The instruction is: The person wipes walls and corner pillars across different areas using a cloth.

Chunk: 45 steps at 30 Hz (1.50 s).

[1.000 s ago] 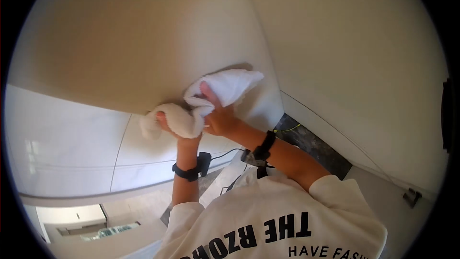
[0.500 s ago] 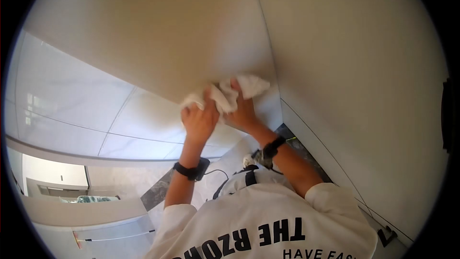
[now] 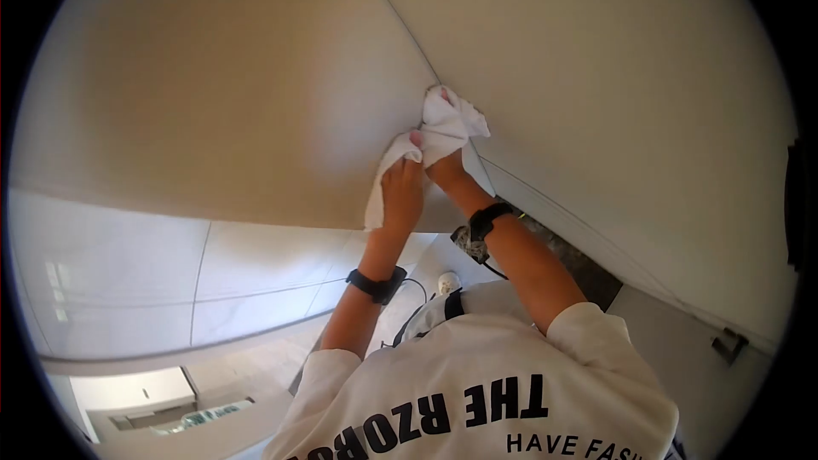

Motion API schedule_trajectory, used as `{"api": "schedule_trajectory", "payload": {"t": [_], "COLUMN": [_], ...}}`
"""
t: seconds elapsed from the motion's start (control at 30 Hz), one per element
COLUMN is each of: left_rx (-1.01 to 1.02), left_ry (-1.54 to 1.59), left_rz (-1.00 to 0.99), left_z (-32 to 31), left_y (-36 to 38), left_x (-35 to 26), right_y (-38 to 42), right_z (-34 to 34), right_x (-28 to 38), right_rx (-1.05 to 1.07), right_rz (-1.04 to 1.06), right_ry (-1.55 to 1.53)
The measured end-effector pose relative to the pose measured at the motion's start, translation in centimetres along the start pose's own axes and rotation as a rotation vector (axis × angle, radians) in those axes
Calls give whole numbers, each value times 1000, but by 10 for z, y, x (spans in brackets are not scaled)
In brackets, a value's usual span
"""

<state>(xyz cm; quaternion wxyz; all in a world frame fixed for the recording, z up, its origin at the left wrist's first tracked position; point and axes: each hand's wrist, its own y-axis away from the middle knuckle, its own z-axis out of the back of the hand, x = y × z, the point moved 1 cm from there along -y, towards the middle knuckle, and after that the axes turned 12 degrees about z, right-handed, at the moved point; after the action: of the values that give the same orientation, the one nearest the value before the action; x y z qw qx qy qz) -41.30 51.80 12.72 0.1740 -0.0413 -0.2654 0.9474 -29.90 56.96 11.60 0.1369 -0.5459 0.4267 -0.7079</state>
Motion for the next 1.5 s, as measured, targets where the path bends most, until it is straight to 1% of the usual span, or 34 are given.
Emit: {"api": "schedule_trajectory", "payload": {"t": [0.07, 0.17, 0.23, 0.27, 0.3, 0.37, 0.43, 0.5, 0.6, 0.7, 0.77, 0.83, 0.87, 0.9, 0.97, 1.03, 1.07, 1.13, 1.17, 1.27, 1.3, 1.33, 1.37, 1.4, 1.43, 1.5], "left_rx": [114, 240, 189, 159, 165, 138, 142, 193, 253, 356, 251, 126, 67, 48, 10, 33, 50, 131, 166, -36, 7, -58, -120, -272, -427, -503], "left_ry": [170, 380, 391, 403, 347, 334, 340, 352, 327, 434, 385, 347, 328, 276, 175, 149, 132, 234, 283, 221, 135, 110, 84, 97, 103, 207], "left_rz": [-1, 11, -93, -135, -176, -232, -279, -310, -340, -386, -391, -366, -357, -379, -414, -406, -399, -452, -473, -482, -402, -334, -263, -262, -255, -215], "left_z": [-15, -22, -29, -30, -22, -19, -22, -25, -16, 36, 62, 100, 104, 98, 73, 46, 28, -22, -33, -14, 10, 26, 42, 60, 75, 95], "left_y": [6, 15, 16, 20, 19, 21, 17, 18, 7, -17, -42, -54, -63, -62, -53, -26, -14, 9, 14, 10, 5, -1, -7, -20, -34, -55], "left_x": [-2, -7, -14, -8, -6, -7, -7, -5, -3, 9, 18, 21, 23, 24, 28, 37, 42, 50, 50, 51, 48, 50, 56, 60, 61, 56], "right_y": [46, 109, 170, 189, 191, 191, 192, 177, 115, 55, 38, 45, 43, 24, 28, 45, 56, 70, 64, 59, 63, 53, 30, 9, -9, -35], "right_z": [-11, -34, -57, -70, -76, -50, -8, 16, 10, -23, -38, -47, -50, -38, -43, -51, -50, -36, -24, -28, -33, -33, -27, -20, -11, 1], "right_x": [-19, -50, -119, -134, -133, -102, -52, -14, 25, 60, 66, 58, 48, 60, 49, 45, 38, 21, 25, 43, 46, 63, 93, 122, 143, 172], "right_rx": [181, -132, -159, -162, -138, -122, -163, -243, -338, -332, -279, -130, -60, 15, -96, -198, -238, -304, -249, -308, -234, -160, -86, -8, 82, 263], "right_rz": [-355, -528, -498, -482, -592, -794, -1043, -1184, -1202, -1156, -1181, -1213, -1228, -1126, -1199, -1264, -1332, -1467, -1548, -1383, -1274, -1160, -1048, -937, -890, -751], "right_ry": [-39, -408, -539, -601, -600, -658, -797, -941, -1153, -1238, -1212, -1146, -1113, -1133, -1084, -1035, -1046, -1069, -996, -910, -936, -896, -855, -814, -759, -640]}}
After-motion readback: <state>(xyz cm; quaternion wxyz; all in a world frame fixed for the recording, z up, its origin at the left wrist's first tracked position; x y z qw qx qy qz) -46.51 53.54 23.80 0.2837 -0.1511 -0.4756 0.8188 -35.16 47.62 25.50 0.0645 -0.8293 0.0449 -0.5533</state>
